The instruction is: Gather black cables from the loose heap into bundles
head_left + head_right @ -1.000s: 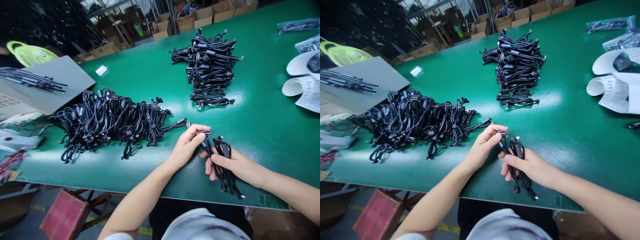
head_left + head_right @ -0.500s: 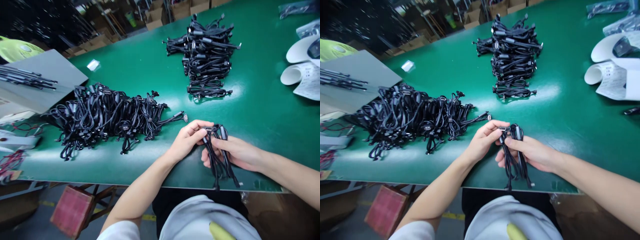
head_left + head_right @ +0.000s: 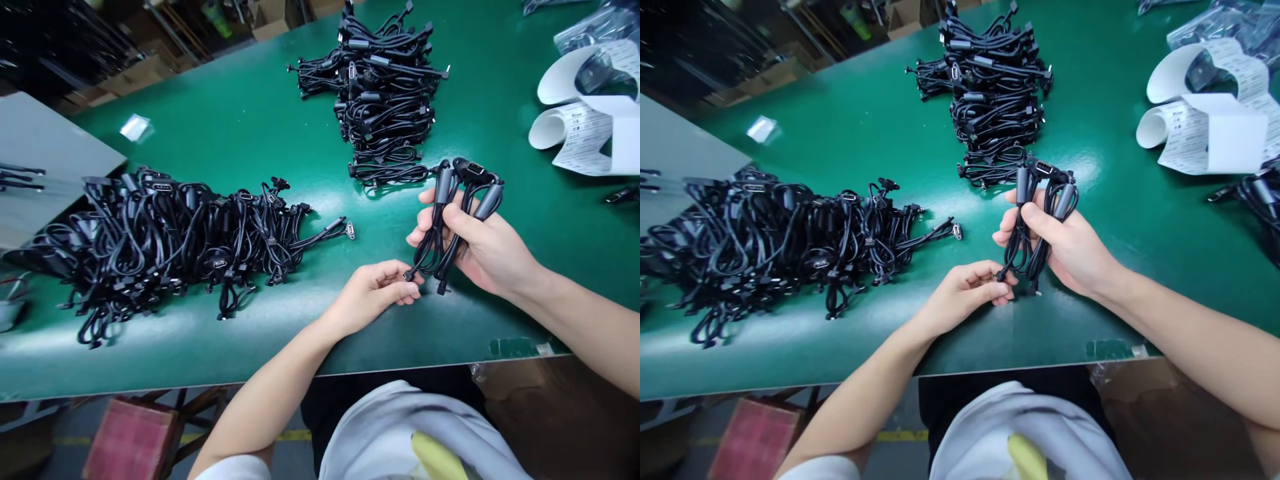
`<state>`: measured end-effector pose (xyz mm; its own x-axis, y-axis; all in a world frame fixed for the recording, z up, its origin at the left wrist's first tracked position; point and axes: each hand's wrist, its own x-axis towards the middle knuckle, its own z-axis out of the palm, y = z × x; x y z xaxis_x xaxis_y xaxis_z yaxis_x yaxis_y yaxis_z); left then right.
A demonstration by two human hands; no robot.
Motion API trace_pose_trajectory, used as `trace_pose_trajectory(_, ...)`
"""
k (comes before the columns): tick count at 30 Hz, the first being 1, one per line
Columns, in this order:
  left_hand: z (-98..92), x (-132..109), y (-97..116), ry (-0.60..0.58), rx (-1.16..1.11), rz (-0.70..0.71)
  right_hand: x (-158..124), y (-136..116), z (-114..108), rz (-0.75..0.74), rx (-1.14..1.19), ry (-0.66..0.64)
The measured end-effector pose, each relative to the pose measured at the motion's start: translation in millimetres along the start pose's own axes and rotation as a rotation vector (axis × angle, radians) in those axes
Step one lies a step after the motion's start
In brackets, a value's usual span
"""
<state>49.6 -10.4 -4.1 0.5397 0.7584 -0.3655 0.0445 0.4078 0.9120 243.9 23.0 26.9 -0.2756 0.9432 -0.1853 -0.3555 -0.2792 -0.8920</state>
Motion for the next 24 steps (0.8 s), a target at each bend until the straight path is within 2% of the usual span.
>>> trace_pose_trajectory(4, 0.7, 1, 0, 0.072, 0.004, 0.059, -3, 2, -2, -0.032, -0.031, -0.054)
trace_pose_trajectory(9, -0.5, 2, -3, 0.083, 0.067, 0.075, -5, 1, -2, -0.052, -0.025, -0.109)
trace_pose_trajectory(12, -3.3, 1, -1, 0.050, 0.236, 0.117, -4, 0, -1, -0.036, 0.008, -0.103)
trace_pose_trajectory(14, -10.3, -1, 4, 0.035, 0.460, 0.204, -3, -1, -2, -0.028, 0.054, -0.075)
trace_pose_trajectory(15, -16.1, -2, 7, 0.085, 0.602, 0.262, -2, -1, -2, -0.024, 0.062, -0.058)
trace_pose_trajectory(17, -32.5, -4, 13, 0.333, 0.910, 0.348, -2, 0, -4, 0.005, 0.026, -0.037)
trace_pose_trajectory(19, -52.5, -6, 16, 0.642, 1.186, 0.333, -2, 2, -6, 0.053, -0.033, -0.063)
trace_pose_trajectory(20, -62.2, -6, 17, 0.740, 1.292, 0.274, -3, 3, -7, 0.081, -0.052, -0.090)
trace_pose_trajectory(22, -76.4, -7, 18, 0.793, 1.420, 0.132, -3, 7, -8, 0.128, -0.066, -0.150)
trace_pose_trajectory(24, -80.0, -7, 19, 0.781, 1.390, 0.107, -3, 11, -8, 0.175, -0.080, -0.169)
